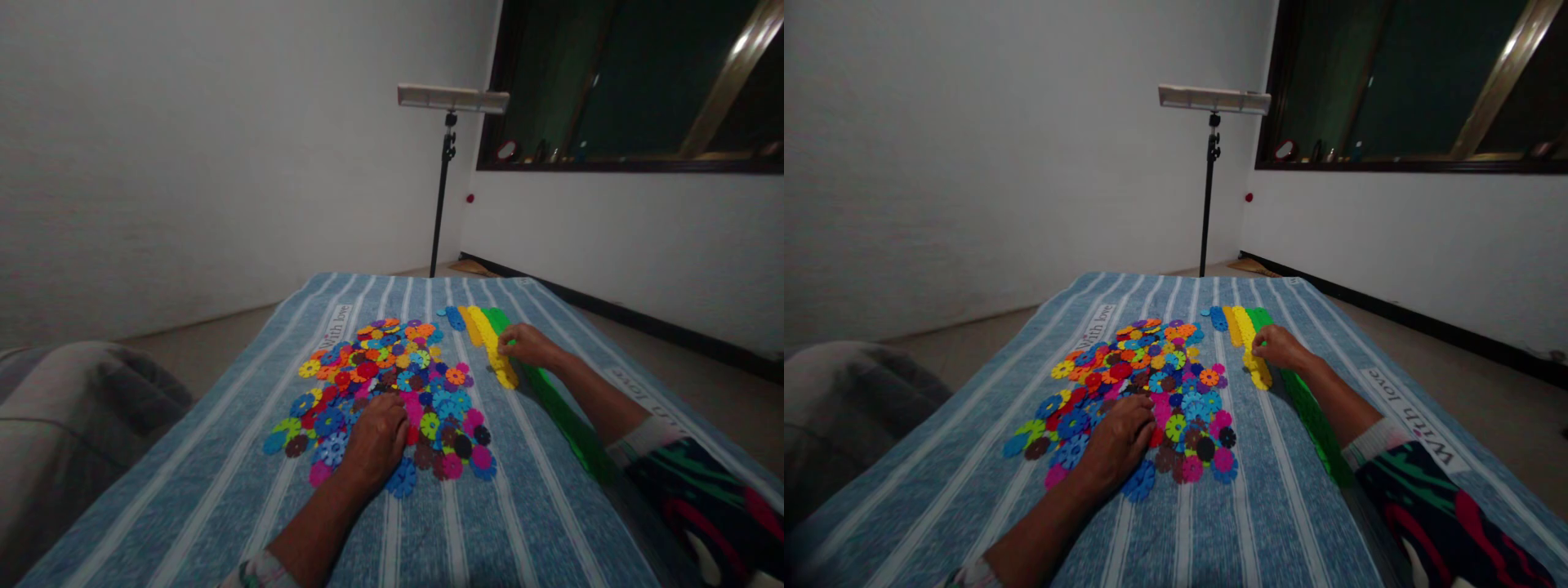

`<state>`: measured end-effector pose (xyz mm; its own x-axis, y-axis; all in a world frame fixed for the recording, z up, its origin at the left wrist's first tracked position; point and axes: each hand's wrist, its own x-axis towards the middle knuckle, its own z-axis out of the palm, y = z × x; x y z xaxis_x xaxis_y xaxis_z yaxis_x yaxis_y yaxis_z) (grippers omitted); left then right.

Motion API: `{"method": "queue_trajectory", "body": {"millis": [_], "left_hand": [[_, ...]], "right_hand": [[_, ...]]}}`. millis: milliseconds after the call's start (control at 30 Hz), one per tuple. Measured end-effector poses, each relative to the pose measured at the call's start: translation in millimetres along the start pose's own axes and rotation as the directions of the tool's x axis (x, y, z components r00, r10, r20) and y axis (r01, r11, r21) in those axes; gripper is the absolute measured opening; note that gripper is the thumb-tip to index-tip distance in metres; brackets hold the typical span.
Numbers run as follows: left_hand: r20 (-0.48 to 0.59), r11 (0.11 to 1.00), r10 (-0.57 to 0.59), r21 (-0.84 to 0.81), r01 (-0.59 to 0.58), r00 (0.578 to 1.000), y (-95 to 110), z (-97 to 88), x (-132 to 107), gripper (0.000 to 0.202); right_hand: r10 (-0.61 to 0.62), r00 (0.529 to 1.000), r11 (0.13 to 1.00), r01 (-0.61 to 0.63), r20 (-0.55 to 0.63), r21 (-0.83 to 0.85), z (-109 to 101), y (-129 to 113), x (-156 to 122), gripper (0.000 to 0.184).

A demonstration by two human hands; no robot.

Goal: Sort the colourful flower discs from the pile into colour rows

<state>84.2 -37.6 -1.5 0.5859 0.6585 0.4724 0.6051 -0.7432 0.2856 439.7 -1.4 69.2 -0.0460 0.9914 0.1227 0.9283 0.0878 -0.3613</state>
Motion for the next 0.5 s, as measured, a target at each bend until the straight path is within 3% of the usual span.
{"method": "queue_trajectory", "body": {"millis": [267,500], "left_hand": [[0.003,1.0,0.009,-0.017,-0.009,1.0,0.1,-3.1,1.0,0.023],[-0.009,1.0,0.027,-0.006,-0.027,1.0,-0.1,-2.7,0.8,0.022]], "right_hand": [[0.053,0.991,0.997,-0.058,0.126,0.04,12.5,17.2,-22.4,0.013],[0.065,0.993,0.996,-0.06,0.096,-0.06,15.9,11.4,-26.2,0.015]]}}
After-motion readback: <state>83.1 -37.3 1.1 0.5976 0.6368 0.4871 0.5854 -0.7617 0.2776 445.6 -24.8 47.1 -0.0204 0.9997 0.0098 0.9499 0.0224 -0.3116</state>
